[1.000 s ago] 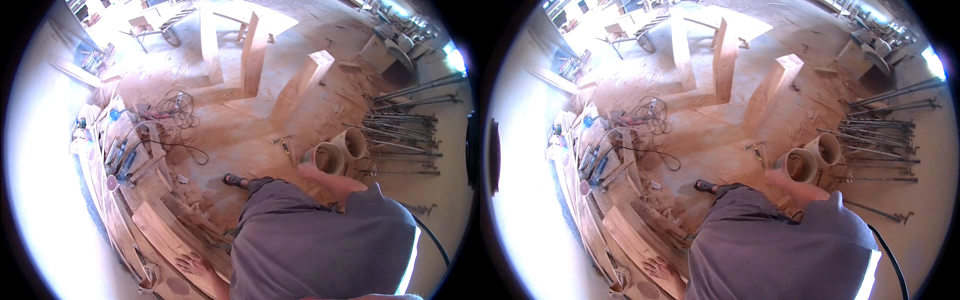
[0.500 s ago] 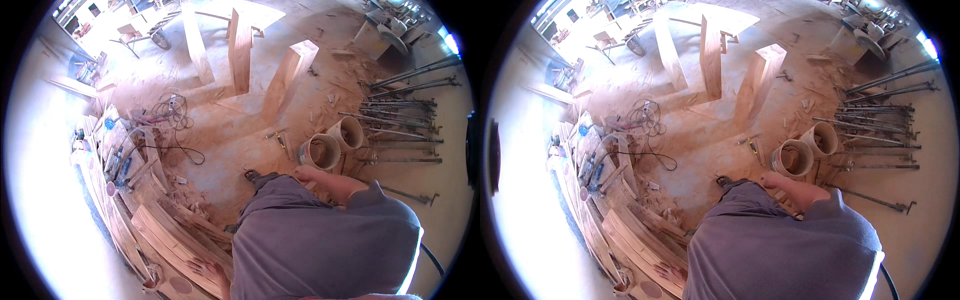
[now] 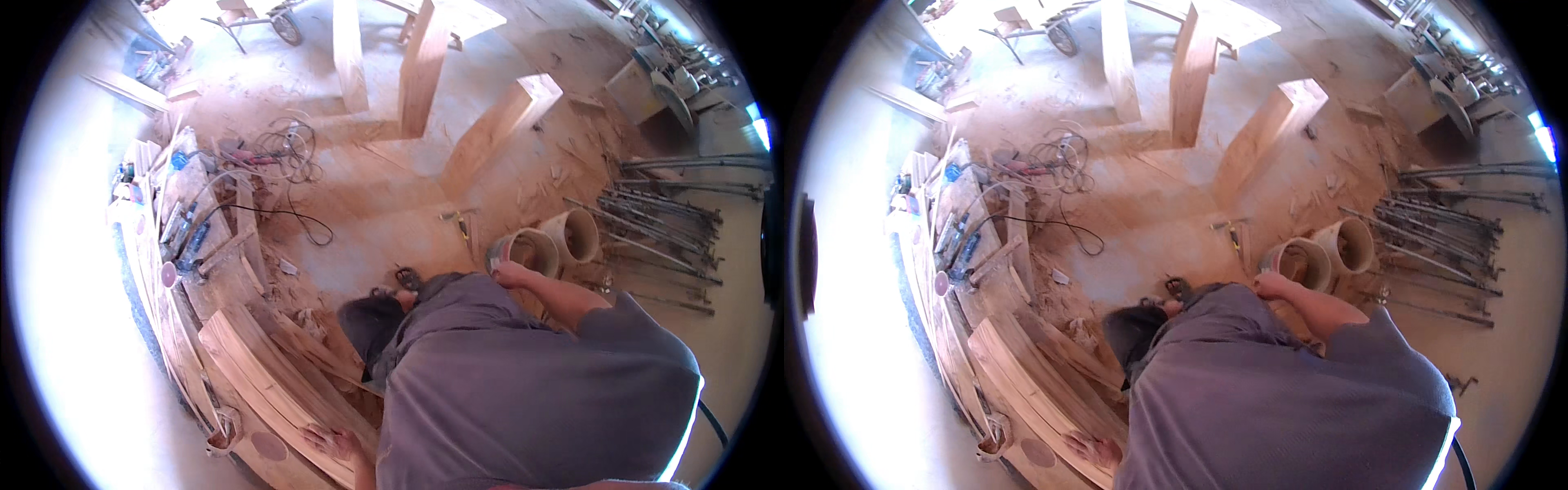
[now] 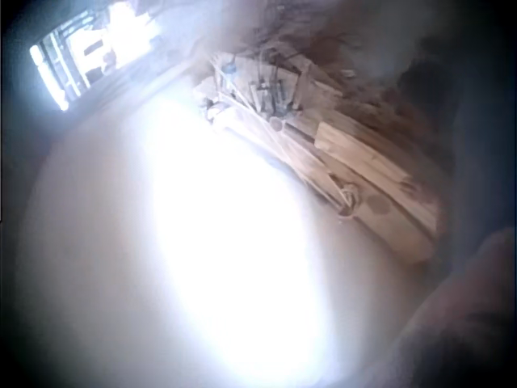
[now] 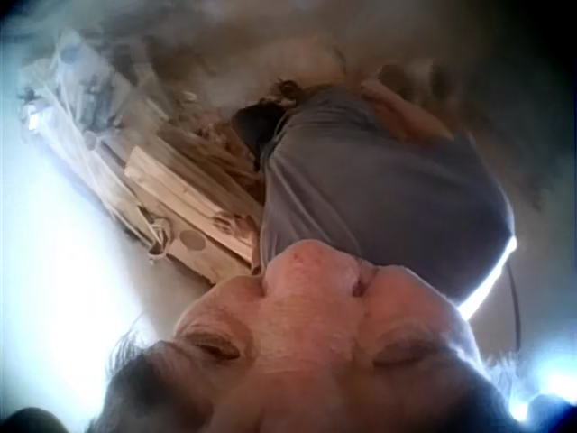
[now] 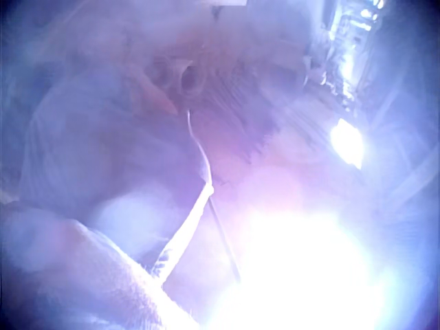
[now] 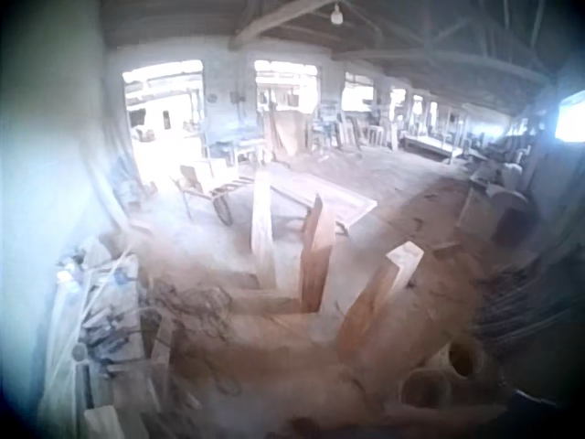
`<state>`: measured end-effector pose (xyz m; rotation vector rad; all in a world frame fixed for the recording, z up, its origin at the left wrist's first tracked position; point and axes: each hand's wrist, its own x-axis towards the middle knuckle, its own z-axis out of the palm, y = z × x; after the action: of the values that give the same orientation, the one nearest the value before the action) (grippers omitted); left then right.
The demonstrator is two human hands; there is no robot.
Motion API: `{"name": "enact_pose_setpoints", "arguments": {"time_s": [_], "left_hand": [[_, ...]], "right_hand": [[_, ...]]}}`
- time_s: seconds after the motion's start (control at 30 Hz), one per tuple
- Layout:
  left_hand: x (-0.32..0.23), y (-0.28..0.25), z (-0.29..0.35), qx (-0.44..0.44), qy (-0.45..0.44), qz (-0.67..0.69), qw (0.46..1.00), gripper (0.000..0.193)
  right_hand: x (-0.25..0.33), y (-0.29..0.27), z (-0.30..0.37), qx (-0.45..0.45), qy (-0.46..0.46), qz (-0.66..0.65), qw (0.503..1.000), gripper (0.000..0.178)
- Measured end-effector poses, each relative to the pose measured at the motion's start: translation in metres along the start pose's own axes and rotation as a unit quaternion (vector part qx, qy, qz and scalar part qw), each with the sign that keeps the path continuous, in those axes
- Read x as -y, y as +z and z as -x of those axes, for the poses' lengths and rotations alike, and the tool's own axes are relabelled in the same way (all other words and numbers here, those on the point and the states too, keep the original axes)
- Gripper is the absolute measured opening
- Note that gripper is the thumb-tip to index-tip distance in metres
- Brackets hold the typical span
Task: The person sands a curved wooden plank with an angle grinder, then flips and inspects the plank. They place the plank on a workbench and use a hammer and chisel to chip away material along a marked line.
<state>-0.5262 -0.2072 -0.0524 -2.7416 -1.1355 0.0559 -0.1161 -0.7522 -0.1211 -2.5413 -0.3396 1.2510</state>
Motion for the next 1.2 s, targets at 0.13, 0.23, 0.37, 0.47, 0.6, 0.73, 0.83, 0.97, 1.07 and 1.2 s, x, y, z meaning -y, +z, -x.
{"name": "enact_pose_setpoints", "arguments": {"time_s": [0.13,0.23,0.37,0.47,0.6,0.73,0.83,0.97,1.07,1.2], "left_hand": [[0.000,0.009,-0.003,-0.030,0.028,0.013,0.999,0.068],[-0.001,0.012,-0.004,-0.027,0.020,0.023,0.999,0.067],[-0.002,-0.003,-0.004,0.030,-0.018,-0.007,0.999,0.071],[-0.002,0.005,-0.005,0.021,-0.016,-0.009,1.000,0.074],[0.012,0.025,-0.004,-0.033,0.020,-0.007,0.999,0.074],[0.009,0.021,-0.006,-0.028,0.007,-0.002,1.000,0.073],[-0.002,0.010,-0.006,-0.002,-0.003,0.005,1.000,0.070],[0.005,0.006,0.001,-0.005,-0.013,0.022,1.000,0.066],[-0.011,-0.004,-0.011,0.014,-0.001,0.003,1.000,0.064],[-0.007,0.000,-0.009,0.019,-0.012,0.003,1.000,0.064]], "right_hand": [[-0.007,0.024,0.015,-0.016,0.022,-0.035,0.999,0.043],[-0.011,0.042,0.022,-0.062,0.005,-0.094,0.994,0.047],[0.020,0.035,0.029,0.004,0.076,-0.133,0.988,0.045],[0.009,0.051,0.029,-0.008,0.057,-0.116,0.992,0.045],[0.006,0.059,0.024,-0.049,0.058,-0.123,0.989,0.042],[0.012,0.048,0.018,-0.054,0.034,-0.135,0.989,0.040],[-0.015,0.061,0.017,-0.085,-0.002,-0.132,0.988,0.042],[0.013,0.029,0.022,-0.045,0.077,-0.133,0.987,0.045],[-0.007,0.030,0.037,-0.054,0.100,-0.129,0.985,0.044],[-0.014,0.031,0.036,-0.083,0.121,-0.129,0.981,0.036]]}}
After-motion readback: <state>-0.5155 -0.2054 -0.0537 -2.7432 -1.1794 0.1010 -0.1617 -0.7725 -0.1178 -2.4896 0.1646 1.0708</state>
